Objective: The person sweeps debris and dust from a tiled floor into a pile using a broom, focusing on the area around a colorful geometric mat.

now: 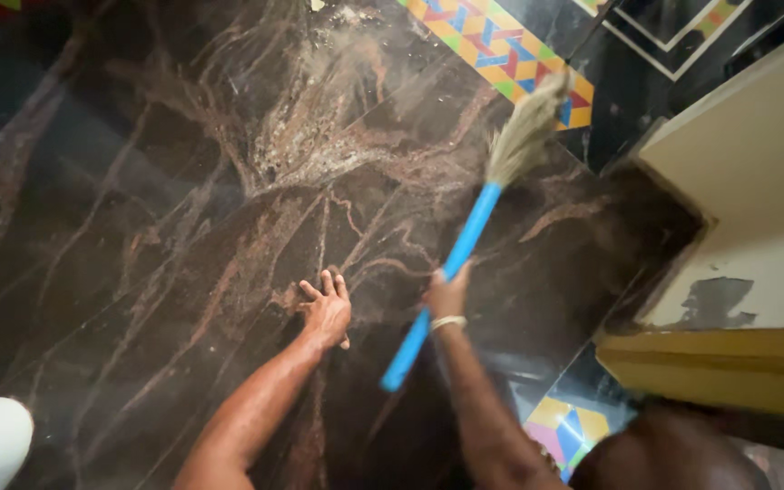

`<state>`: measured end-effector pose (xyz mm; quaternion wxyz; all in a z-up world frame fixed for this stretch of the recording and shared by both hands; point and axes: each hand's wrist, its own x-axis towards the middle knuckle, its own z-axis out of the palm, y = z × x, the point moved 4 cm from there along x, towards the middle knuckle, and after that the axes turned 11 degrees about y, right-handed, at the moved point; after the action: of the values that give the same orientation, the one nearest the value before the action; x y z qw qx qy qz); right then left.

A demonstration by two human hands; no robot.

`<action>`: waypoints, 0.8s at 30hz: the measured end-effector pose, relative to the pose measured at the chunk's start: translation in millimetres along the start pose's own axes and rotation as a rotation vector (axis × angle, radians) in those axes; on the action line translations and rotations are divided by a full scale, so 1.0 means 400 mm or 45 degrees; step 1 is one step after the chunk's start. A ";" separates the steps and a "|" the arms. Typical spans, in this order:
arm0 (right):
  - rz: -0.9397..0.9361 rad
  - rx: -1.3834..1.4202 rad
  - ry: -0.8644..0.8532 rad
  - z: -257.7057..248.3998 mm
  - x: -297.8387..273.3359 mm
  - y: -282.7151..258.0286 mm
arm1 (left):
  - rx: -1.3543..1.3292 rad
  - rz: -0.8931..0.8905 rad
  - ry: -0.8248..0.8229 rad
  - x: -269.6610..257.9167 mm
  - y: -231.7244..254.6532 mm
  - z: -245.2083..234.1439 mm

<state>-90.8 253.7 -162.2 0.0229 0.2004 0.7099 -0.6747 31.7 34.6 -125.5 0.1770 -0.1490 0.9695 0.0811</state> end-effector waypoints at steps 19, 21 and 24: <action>-0.019 0.072 -0.325 0.057 -0.070 -0.075 | -0.327 -0.120 0.028 0.034 -0.314 0.007; 0.117 -0.258 -0.217 0.069 -0.125 -0.012 | -0.134 0.132 -0.217 0.023 -0.294 0.013; -0.083 -0.055 -0.499 0.130 -0.094 -0.066 | -0.100 0.044 -0.255 -0.013 -0.301 -0.001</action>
<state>-76.9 193.6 -130.1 0.1430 0.0416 0.7124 -0.6858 74.6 -77.4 -135.8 0.2657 -0.1301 0.9454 0.1367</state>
